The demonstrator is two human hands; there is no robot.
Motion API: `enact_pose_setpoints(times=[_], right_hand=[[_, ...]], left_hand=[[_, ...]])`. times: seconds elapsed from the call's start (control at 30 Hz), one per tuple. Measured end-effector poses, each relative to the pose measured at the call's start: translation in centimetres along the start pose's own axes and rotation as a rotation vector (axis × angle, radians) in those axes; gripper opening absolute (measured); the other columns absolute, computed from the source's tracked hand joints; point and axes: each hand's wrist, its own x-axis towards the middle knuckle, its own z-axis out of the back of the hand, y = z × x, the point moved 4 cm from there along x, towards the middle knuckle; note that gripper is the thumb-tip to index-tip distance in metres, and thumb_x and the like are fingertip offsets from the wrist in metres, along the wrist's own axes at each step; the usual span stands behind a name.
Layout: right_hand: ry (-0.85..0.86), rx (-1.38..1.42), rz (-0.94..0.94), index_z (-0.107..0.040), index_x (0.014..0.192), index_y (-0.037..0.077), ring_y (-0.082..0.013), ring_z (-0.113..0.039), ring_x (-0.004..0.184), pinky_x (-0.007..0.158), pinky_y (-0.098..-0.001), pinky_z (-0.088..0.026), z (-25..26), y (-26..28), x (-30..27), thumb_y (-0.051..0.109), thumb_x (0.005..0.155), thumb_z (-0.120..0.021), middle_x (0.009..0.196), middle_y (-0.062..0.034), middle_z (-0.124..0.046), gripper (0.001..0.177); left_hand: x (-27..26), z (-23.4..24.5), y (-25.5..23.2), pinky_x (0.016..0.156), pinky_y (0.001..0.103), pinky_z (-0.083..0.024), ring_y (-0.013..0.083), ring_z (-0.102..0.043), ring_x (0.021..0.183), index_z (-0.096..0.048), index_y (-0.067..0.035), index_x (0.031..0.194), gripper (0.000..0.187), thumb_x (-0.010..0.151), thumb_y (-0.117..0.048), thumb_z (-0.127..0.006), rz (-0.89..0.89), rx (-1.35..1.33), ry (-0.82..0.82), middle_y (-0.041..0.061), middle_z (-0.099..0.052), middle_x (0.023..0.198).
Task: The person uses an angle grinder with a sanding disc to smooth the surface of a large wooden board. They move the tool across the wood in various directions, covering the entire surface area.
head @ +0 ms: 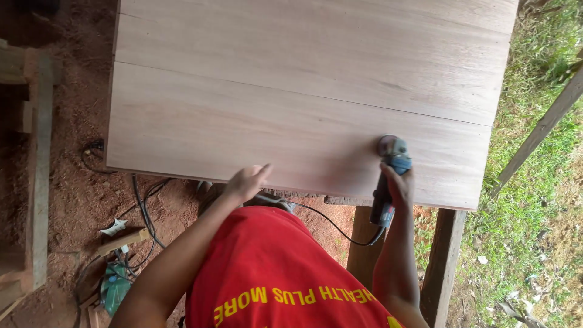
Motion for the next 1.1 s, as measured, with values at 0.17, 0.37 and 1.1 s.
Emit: enact_pose_setpoints(times=[0.17, 0.37, 1.1], right_hand=[[-0.147, 0.032, -0.010, -0.053, 0.125, 0.004, -0.0246, -0.066, 0.078, 0.063, -0.0419, -0.065, 2.5, 1.3, 2.7, 0.025, 0.080, -0.080, 0.095, -0.0106, -0.060, 0.056], [-0.031, 0.019, 0.090, -0.054, 0.122, 0.003, -0.0227, -0.068, 0.076, 0.061, -0.0399, -0.066, -2.7, 4.6, 3.0, 0.024, 0.081, -0.081, 0.095, -0.0109, -0.063, 0.054], [0.296, -0.012, 0.320, -0.045, 0.129, 0.003, -0.0191, -0.066, 0.079, 0.065, -0.0379, -0.061, -30.5, 5.5, -1.9, 0.034, 0.078, -0.088, 0.099, -0.0115, -0.065, 0.073]], left_hand=[[-4.3, 3.4, 6.1, 0.065, 0.039, -0.054, 0.0194, -0.064, 0.068, -0.070, -0.010, 0.090, 0.063, 0.100, -0.063, -0.036, -0.021, -0.057, -0.264, 0.008, -0.069, 0.075], [-9.6, 7.1, 7.2, 0.072, 0.031, -0.055, 0.0153, -0.068, 0.078, -0.072, -0.006, 0.096, 0.052, 0.105, -0.052, -0.048, -0.053, -0.289, -0.546, 0.007, -0.073, 0.084], [-12.0, 14.8, 14.3, 0.080, 0.030, -0.053, 0.0150, -0.068, 0.085, -0.071, -0.004, 0.099, 0.039, 0.105, -0.040, -0.059, -0.016, -0.374, -0.492, 0.004, -0.072, 0.087]])
